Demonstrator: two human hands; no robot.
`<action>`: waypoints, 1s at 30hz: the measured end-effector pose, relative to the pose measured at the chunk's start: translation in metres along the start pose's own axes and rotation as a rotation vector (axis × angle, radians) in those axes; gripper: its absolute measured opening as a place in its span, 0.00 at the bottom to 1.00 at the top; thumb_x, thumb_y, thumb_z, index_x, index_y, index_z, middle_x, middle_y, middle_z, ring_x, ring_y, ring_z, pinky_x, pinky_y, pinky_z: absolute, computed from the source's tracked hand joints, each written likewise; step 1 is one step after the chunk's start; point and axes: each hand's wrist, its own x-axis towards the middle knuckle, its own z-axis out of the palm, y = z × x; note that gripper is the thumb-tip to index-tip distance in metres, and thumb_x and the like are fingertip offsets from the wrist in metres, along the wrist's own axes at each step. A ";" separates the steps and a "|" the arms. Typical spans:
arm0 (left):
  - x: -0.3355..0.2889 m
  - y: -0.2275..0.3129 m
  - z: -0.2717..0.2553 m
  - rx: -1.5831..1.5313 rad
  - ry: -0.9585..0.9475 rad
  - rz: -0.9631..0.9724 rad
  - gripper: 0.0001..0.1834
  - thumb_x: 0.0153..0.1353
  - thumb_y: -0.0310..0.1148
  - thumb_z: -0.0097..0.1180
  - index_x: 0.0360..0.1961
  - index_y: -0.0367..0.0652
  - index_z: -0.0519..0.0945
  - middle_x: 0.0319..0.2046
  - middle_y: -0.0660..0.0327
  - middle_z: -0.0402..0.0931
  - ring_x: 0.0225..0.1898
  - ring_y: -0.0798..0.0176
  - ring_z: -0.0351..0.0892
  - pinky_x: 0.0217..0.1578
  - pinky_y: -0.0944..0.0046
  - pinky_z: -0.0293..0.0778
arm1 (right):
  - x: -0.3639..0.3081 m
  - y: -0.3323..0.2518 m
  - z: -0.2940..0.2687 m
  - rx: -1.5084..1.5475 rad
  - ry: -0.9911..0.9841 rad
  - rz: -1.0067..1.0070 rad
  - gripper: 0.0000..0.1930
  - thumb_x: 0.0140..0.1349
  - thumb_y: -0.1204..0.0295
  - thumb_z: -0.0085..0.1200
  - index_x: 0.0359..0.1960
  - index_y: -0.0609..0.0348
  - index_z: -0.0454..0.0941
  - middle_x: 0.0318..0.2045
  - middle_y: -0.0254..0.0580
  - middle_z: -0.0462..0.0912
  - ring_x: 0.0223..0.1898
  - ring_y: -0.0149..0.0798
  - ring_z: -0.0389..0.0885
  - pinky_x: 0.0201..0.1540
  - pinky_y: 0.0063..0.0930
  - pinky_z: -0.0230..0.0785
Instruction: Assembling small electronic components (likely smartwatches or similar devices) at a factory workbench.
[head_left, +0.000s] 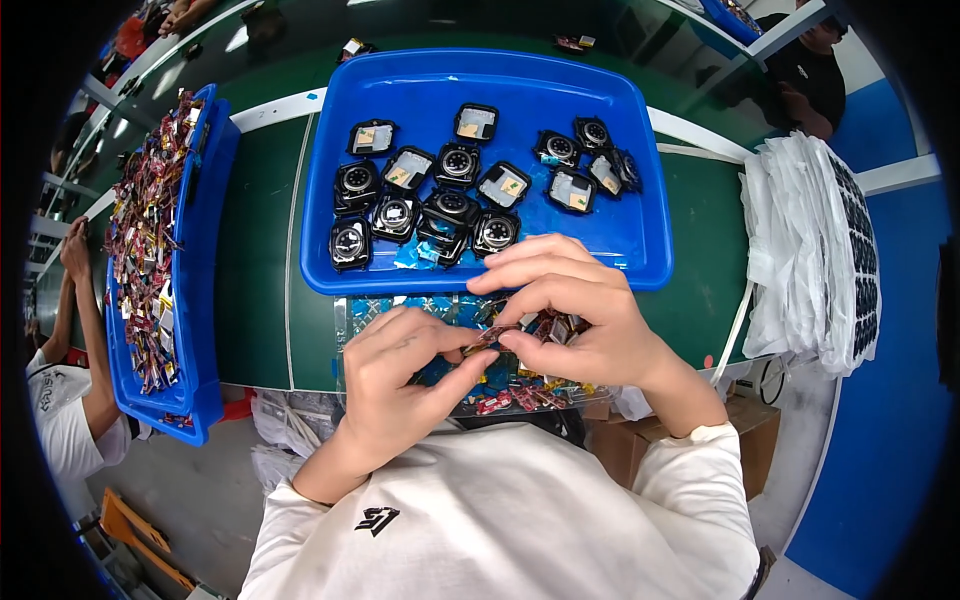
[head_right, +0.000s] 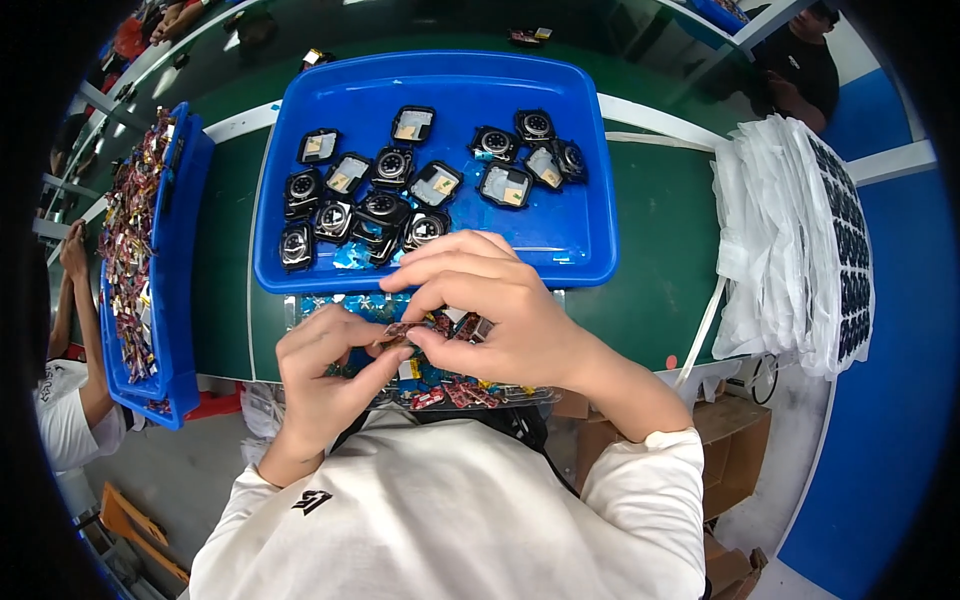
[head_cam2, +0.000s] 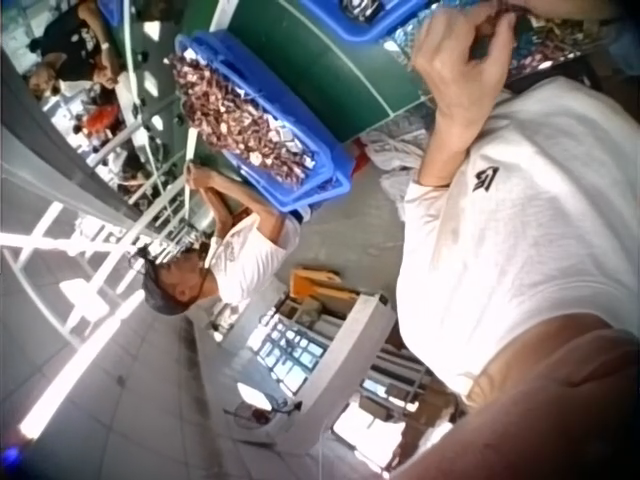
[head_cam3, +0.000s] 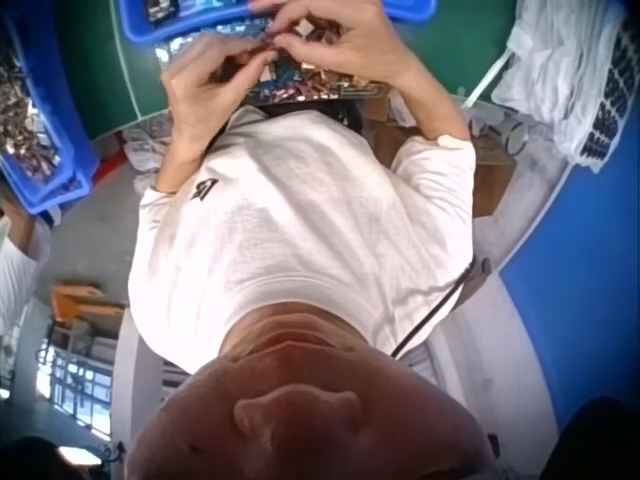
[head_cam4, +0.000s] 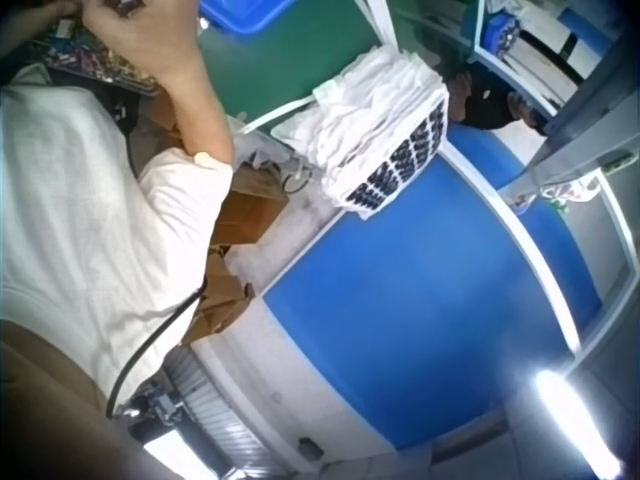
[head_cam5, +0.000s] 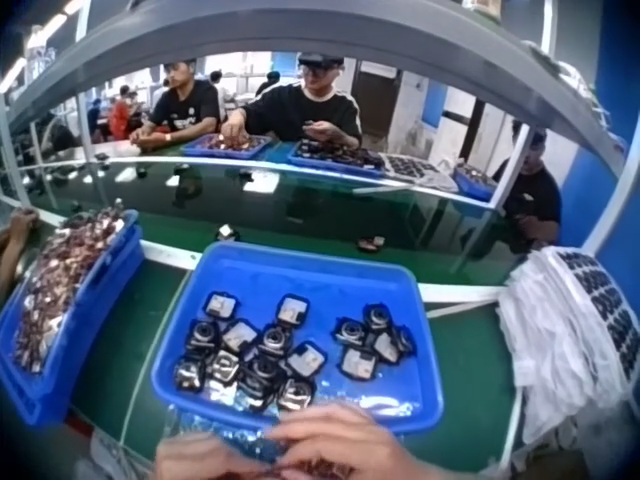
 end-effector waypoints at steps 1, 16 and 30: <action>0.002 0.001 -0.001 -0.002 0.000 -0.001 0.08 0.43 0.26 0.69 0.27 0.41 0.83 0.20 0.64 0.77 0.21 0.67 0.74 0.22 0.69 0.66 | -0.002 0.001 0.000 -0.001 -0.001 0.002 0.09 0.46 0.77 0.66 0.30 0.60 0.82 0.39 0.43 0.84 0.46 0.43 0.79 0.51 0.38 0.66; 0.002 -0.006 -0.011 -0.496 -0.024 -0.325 0.03 0.49 0.23 0.64 0.24 0.37 0.82 0.25 0.62 0.78 0.25 0.73 0.69 0.25 0.74 0.61 | -0.004 0.000 0.002 0.106 0.007 0.028 0.08 0.48 0.83 0.63 0.31 0.64 0.82 0.28 0.42 0.84 0.28 0.36 0.81 0.29 0.25 0.70; 0.012 0.005 -0.006 -0.136 0.041 -0.049 0.08 0.45 0.23 0.67 0.28 0.38 0.80 0.26 0.62 0.79 0.28 0.69 0.73 0.27 0.71 0.66 | -0.005 -0.006 0.002 0.216 0.007 0.219 0.06 0.51 0.79 0.63 0.32 0.61 0.83 0.26 0.37 0.83 0.28 0.28 0.80 0.27 0.20 0.71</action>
